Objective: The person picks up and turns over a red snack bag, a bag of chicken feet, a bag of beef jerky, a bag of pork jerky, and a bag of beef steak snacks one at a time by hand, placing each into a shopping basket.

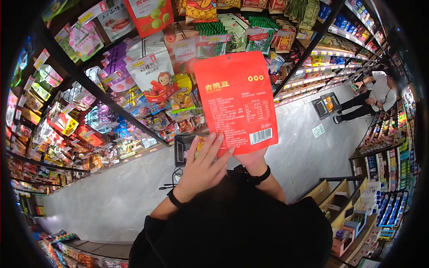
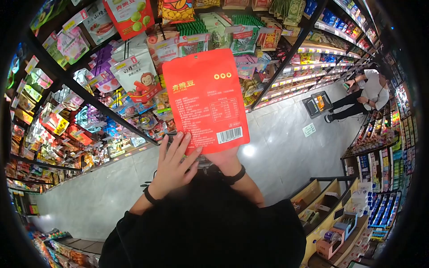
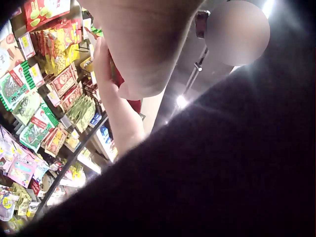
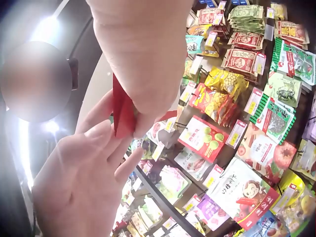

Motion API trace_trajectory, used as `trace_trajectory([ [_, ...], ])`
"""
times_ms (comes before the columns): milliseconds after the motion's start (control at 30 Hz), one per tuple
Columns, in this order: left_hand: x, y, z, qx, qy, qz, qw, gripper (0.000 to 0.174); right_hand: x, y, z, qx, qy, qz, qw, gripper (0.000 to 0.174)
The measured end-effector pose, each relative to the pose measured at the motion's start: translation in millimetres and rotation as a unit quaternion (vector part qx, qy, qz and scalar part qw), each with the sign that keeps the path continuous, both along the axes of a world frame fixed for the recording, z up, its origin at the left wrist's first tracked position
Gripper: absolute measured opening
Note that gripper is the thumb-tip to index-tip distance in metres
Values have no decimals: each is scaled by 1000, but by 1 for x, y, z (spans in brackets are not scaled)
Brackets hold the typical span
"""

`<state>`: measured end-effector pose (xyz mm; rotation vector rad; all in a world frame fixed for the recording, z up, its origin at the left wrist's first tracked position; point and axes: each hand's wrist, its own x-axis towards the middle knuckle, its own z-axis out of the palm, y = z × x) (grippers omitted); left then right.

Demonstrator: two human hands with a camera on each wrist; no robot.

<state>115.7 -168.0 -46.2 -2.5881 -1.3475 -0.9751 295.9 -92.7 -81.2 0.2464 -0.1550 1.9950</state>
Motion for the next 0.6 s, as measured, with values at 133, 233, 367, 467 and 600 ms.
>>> trace_trajectory([
  [133, 1, 0, -4, 4, -4, -3, 1000, 55, 2, -2, 1, 8, -3, -4, 1000, 87],
  [233, 0, 1, -4, 5, -6, -4, 1000, 55, 1, -2, 3, -3, -14, -6, 1000, 87],
  [367, 0, 2, -7, 7, -9, -1, 1000, 55, 0, -1, 3, -1, -25, -9, 1000, 87],
  [467, -2, 3, -7, -1, -26, -16, 1000, 64, 1, 1, 0, 29, -58, -20, 998, 87],
  [600, -12, 8, 14, -175, -272, -105, 940, 89, -13, 5, -3, 96, -368, -78, 921, 83],
])
